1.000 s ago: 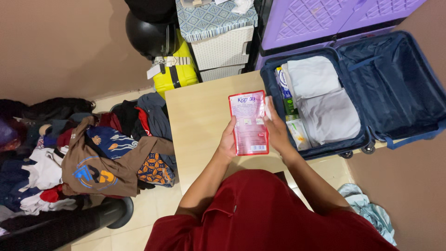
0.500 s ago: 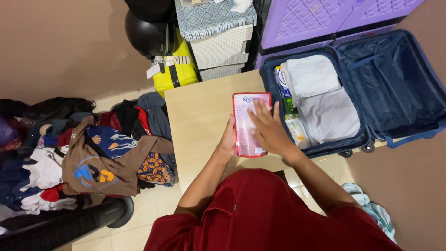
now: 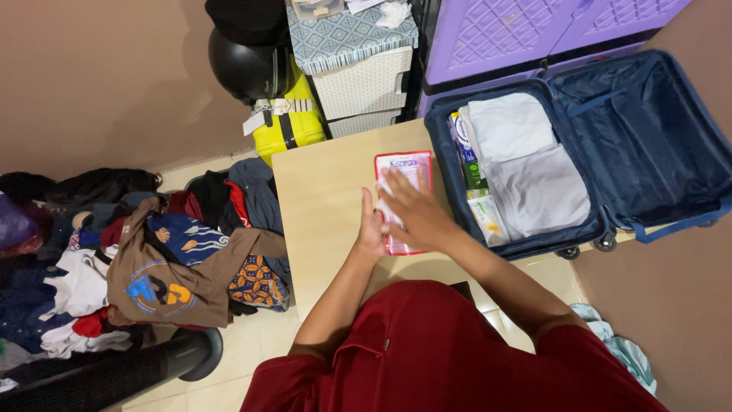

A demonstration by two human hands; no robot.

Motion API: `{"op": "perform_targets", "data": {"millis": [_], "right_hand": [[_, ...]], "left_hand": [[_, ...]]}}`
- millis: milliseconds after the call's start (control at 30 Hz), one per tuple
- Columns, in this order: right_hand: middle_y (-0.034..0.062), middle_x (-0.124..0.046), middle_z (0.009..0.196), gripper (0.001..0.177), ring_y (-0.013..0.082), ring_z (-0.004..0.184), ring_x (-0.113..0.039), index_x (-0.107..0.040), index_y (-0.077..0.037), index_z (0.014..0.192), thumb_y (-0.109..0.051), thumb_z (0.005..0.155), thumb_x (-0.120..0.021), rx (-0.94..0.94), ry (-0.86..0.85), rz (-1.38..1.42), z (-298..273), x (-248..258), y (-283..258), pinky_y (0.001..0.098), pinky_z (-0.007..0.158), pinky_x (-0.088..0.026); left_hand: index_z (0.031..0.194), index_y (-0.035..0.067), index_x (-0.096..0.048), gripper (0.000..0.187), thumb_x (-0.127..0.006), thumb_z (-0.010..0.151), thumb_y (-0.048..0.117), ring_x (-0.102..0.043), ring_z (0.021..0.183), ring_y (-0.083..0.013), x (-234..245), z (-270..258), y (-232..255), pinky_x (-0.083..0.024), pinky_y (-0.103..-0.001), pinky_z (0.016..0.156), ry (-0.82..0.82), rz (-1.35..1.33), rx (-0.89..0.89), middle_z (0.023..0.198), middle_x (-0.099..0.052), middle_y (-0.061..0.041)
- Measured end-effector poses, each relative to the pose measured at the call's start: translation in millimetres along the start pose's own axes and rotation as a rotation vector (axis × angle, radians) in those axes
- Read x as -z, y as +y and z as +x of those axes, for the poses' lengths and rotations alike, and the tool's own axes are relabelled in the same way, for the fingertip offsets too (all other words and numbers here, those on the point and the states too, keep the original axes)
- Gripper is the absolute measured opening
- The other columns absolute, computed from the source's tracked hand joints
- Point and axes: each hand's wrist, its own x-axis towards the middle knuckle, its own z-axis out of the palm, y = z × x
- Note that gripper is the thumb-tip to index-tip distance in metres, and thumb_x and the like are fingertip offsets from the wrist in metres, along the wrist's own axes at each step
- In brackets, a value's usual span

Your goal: The person wipes several containers of toiletries with a cloth and places them into an open suitcase on a table.

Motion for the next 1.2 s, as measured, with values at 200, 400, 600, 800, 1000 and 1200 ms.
{"op": "perform_targets", "data": {"millis": [200, 400, 600, 800, 1000, 1200], "right_hand": [[0.0228, -0.029, 0.164, 0.069, 0.0363, 0.155, -0.023, -0.04, -0.002, 0.152, -0.039, 0.098, -0.061, 0.132, 0.02, 0.052, -37, -5, -31, 0.0651, 0.123, -0.005], [0.0224, -0.028, 0.166, 0.064, 0.0371, 0.156, -0.022, -0.042, -0.006, 0.155, -0.026, 0.097, -0.06, 0.048, 0.049, 0.023, -52, -8, -15, 0.0634, 0.124, -0.006], [0.0292, -0.022, 0.165, 0.063, 0.0447, 0.155, -0.016, -0.038, -0.002, 0.154, -0.028, 0.1, -0.056, -0.126, 0.12, -0.067, -43, 3, 41, 0.0672, 0.121, -0.004], [0.03, -0.017, 0.168, 0.064, 0.0442, 0.158, -0.013, -0.034, 0.001, 0.158, -0.029, 0.104, -0.052, -0.193, 0.245, 0.007, -38, 36, 102, 0.0664, 0.123, -0.001], [0.0312, -0.013, 0.169, 0.067, 0.0458, 0.159, -0.01, -0.029, 0.005, 0.159, -0.03, 0.105, -0.049, -0.151, 0.28, 0.134, -67, 39, 148, 0.0637, 0.124, -0.002], [0.0313, -0.013, 0.169, 0.065, 0.0477, 0.158, -0.009, -0.029, 0.004, 0.159, -0.022, 0.104, -0.051, -0.05, 0.247, 0.301, -134, 28, 158, 0.0545, 0.127, -0.011]], "left_hand": [[0.152, 0.002, -0.046, 0.091, -0.032, 0.101, 0.075, -0.055, 0.133, -0.0346, 14, 4, 9, -0.042, -0.047, 0.116, -0.042, -0.048, -0.148, 0.148, -0.055, -0.021], [0.153, 0.004, -0.045, 0.077, -0.035, 0.105, 0.063, -0.056, 0.133, -0.0325, 27, 22, -1, -0.043, -0.046, 0.116, -0.051, -0.003, -0.176, 0.149, -0.054, -0.019], [0.16, 0.01, -0.037, 0.077, -0.031, 0.107, 0.065, -0.053, 0.135, -0.0302, 15, 31, -29, -0.042, -0.048, 0.115, -0.156, -0.046, -0.024, 0.153, -0.051, -0.014], [0.16, 0.008, -0.034, 0.079, -0.026, 0.106, 0.065, -0.055, 0.135, -0.0322, -28, 41, -46, -0.044, -0.051, 0.115, -0.18, 0.037, 0.007, 0.151, -0.053, -0.016], [0.158, 0.008, -0.037, 0.08, -0.029, 0.104, 0.067, -0.057, 0.132, -0.0331, -50, 77, -65, -0.045, -0.051, 0.113, -0.18, 0.009, -0.045, 0.149, -0.054, -0.017], [0.158, 0.003, -0.043, 0.076, -0.041, 0.11, 0.062, -0.06, 0.127, -0.0344, -59, 121, -95, -0.047, -0.051, 0.109, -0.215, -0.146, -0.135, 0.148, -0.058, -0.019]]}}
